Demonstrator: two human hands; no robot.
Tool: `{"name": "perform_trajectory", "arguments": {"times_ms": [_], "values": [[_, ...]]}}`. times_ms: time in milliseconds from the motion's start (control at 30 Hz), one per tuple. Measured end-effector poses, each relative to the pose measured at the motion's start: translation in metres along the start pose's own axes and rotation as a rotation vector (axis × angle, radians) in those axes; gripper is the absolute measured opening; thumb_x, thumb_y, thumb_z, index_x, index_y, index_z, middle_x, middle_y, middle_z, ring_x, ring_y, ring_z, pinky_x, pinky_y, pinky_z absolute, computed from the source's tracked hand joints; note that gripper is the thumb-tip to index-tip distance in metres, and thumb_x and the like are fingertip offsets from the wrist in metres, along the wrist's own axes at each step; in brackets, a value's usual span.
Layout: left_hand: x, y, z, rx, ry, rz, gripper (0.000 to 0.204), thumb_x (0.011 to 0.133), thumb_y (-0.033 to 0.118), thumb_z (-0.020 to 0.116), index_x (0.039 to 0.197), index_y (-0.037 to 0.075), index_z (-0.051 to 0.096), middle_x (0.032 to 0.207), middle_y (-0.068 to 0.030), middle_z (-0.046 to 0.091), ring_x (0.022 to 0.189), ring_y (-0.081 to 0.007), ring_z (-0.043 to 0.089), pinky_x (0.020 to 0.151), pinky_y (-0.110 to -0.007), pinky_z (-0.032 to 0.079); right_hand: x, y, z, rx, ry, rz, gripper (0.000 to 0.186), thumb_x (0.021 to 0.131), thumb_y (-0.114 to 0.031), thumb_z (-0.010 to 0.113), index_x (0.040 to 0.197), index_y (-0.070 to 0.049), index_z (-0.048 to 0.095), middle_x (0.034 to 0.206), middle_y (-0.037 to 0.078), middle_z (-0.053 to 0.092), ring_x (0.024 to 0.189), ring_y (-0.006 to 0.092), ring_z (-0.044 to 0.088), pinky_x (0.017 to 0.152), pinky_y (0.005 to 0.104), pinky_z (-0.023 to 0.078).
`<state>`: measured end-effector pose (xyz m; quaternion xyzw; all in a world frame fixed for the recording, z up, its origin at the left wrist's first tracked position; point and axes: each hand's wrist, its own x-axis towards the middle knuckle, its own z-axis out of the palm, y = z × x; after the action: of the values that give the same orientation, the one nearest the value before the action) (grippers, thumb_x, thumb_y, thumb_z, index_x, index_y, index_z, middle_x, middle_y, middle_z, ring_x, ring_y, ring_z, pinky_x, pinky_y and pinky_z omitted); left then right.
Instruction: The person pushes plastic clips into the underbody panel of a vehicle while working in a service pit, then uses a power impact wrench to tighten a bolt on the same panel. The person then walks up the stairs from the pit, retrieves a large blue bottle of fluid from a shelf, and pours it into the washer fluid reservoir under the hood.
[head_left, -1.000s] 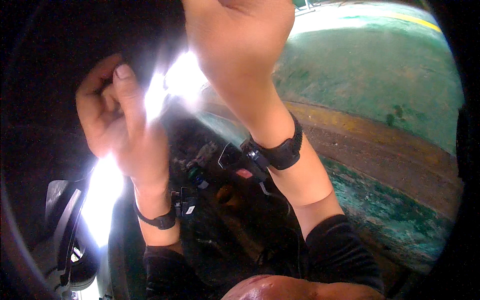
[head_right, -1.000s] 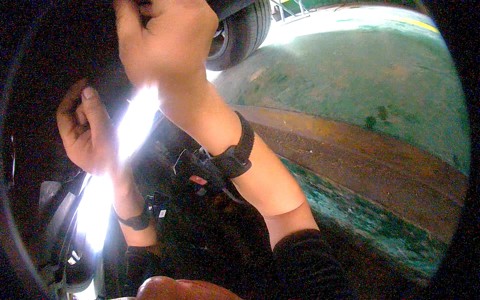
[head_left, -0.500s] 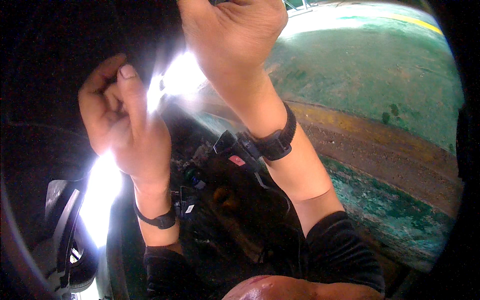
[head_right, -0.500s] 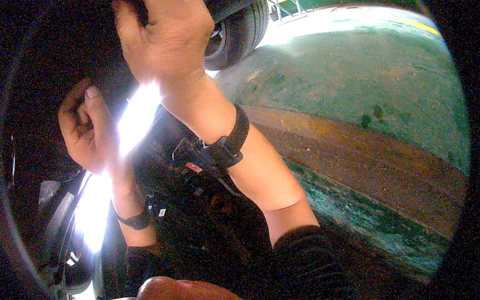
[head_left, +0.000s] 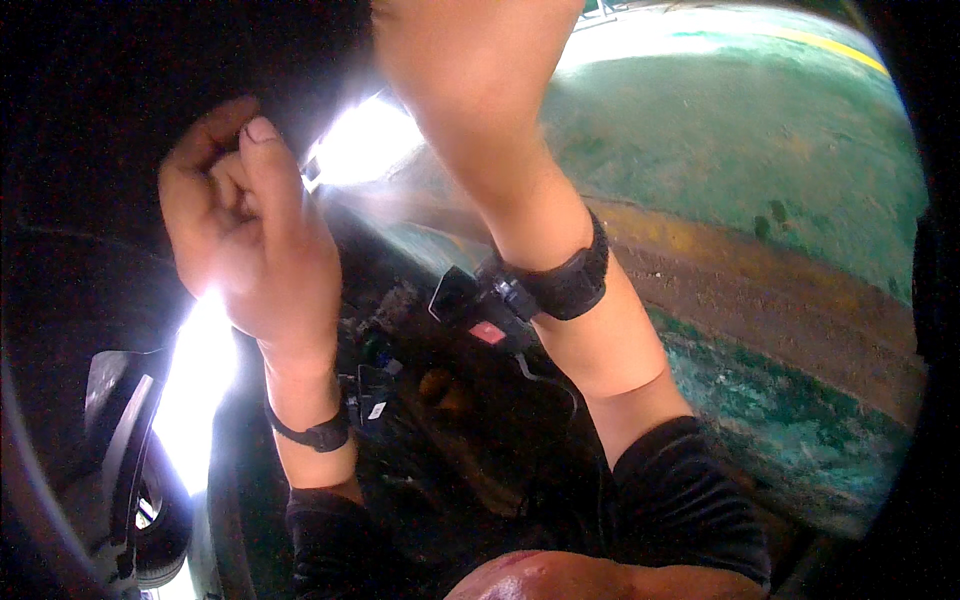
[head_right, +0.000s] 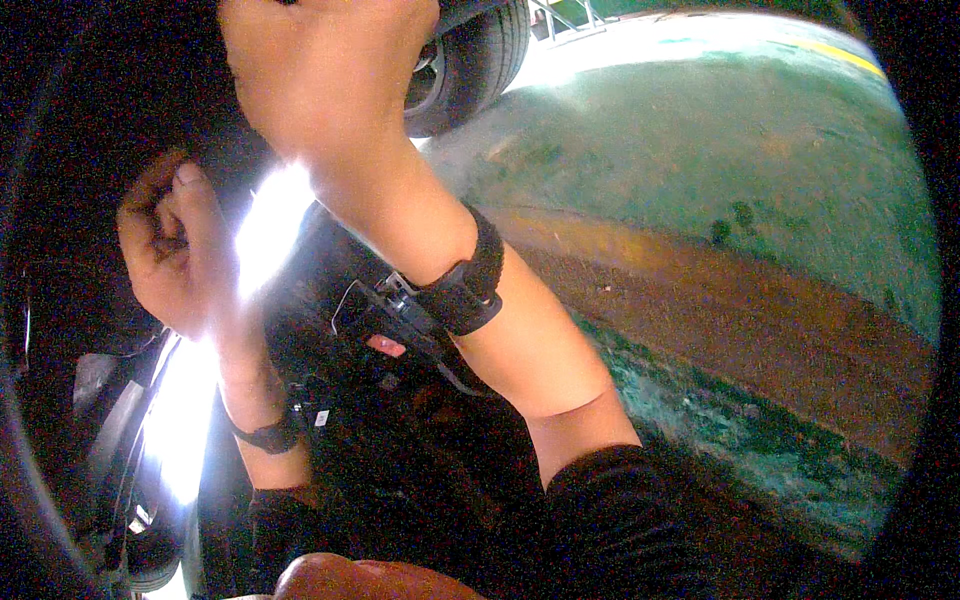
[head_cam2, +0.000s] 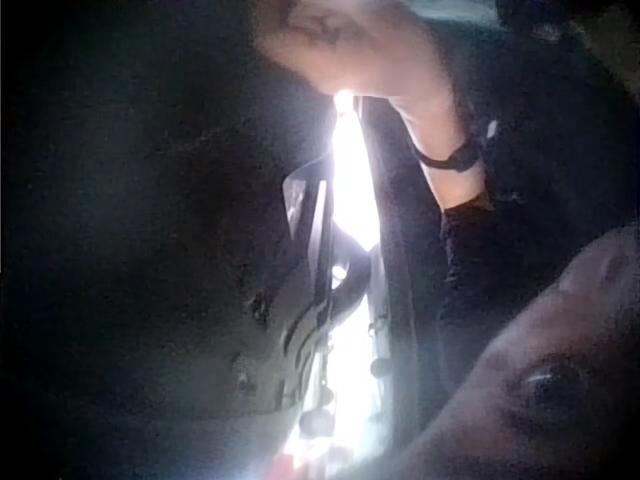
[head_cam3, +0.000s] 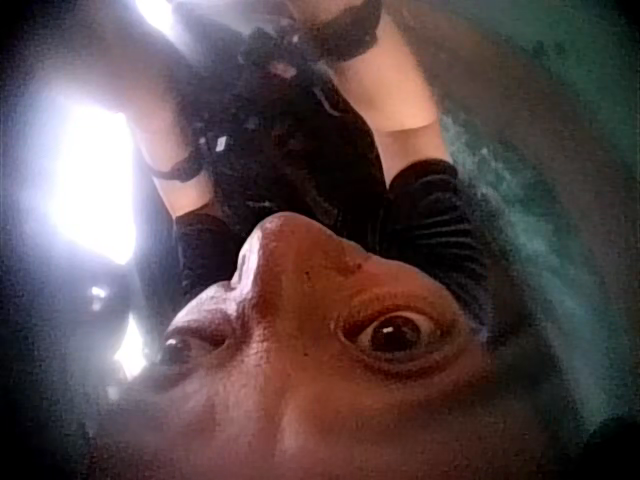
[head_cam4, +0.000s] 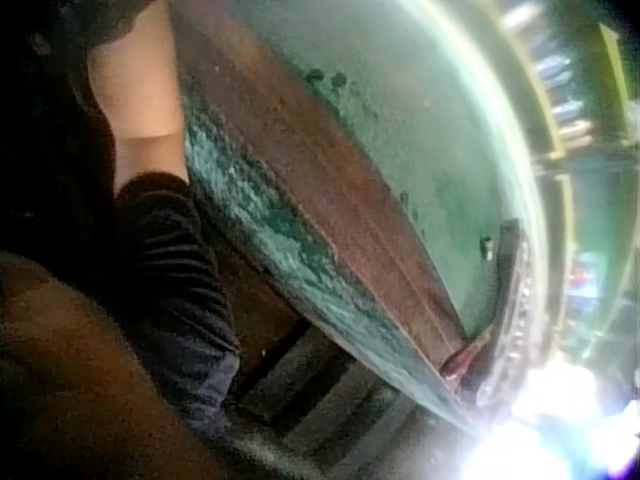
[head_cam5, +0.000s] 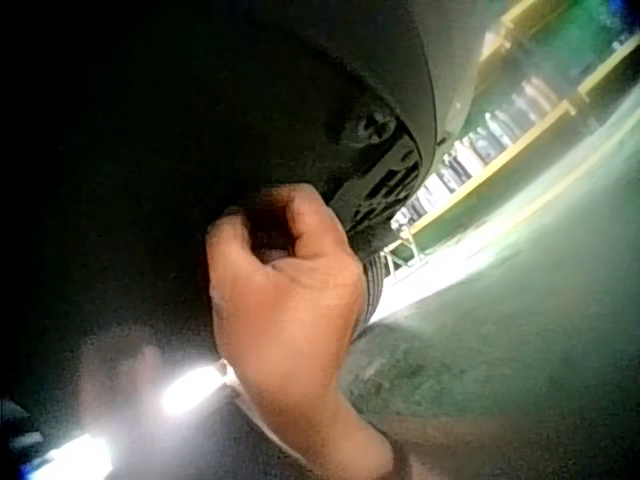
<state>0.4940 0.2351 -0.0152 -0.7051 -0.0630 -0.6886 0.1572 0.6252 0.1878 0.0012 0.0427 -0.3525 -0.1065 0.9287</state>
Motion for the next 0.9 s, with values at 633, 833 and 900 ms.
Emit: {"name": "perform_trajectory", "arguments": {"times_ms": [633,833,900], "values": [[-0.007,-0.022,-0.018,0.010,-0.020,0.031,0.015,0.095,0.007,0.061,0.107,-0.002,0.062,0.064,-0.0013,0.062,0.056,-0.0029,0.053,0.054,-0.016,0.039,-0.017,-0.020,0.005,-0.148,-0.057,0.241,0.018,0.085,-0.010,0.065,0.093,0.006,0.068,0.079,0.016,0.069,0.070,0.0204,0.064,0.069,0.0313,0.050],[0.003,-0.002,0.001,-0.034,-0.034,0.029,0.015,0.095,0.007,0.061,0.107,-0.002,0.062,0.065,-0.0018,0.063,0.057,-0.0040,0.056,0.054,-0.017,0.041,-0.001,-0.009,0.002,-0.590,0.070,-0.347,0.015,0.083,-0.006,0.067,0.094,0.004,0.068,0.084,0.020,0.068,0.071,0.0308,0.066,0.067,0.0369,0.052],[-0.001,-0.009,-0.007,-0.029,-0.030,0.004,0.015,0.095,0.007,0.061,0.107,-0.002,0.062,0.066,-0.0020,0.063,0.057,-0.0042,0.056,0.055,-0.017,0.042,-0.012,0.005,0.004,-0.443,0.065,-0.308,0.015,0.081,-0.003,0.069,0.095,0.003,0.067,0.087,0.020,0.067,0.073,0.0344,0.066,0.067,0.0390,0.052]]}}
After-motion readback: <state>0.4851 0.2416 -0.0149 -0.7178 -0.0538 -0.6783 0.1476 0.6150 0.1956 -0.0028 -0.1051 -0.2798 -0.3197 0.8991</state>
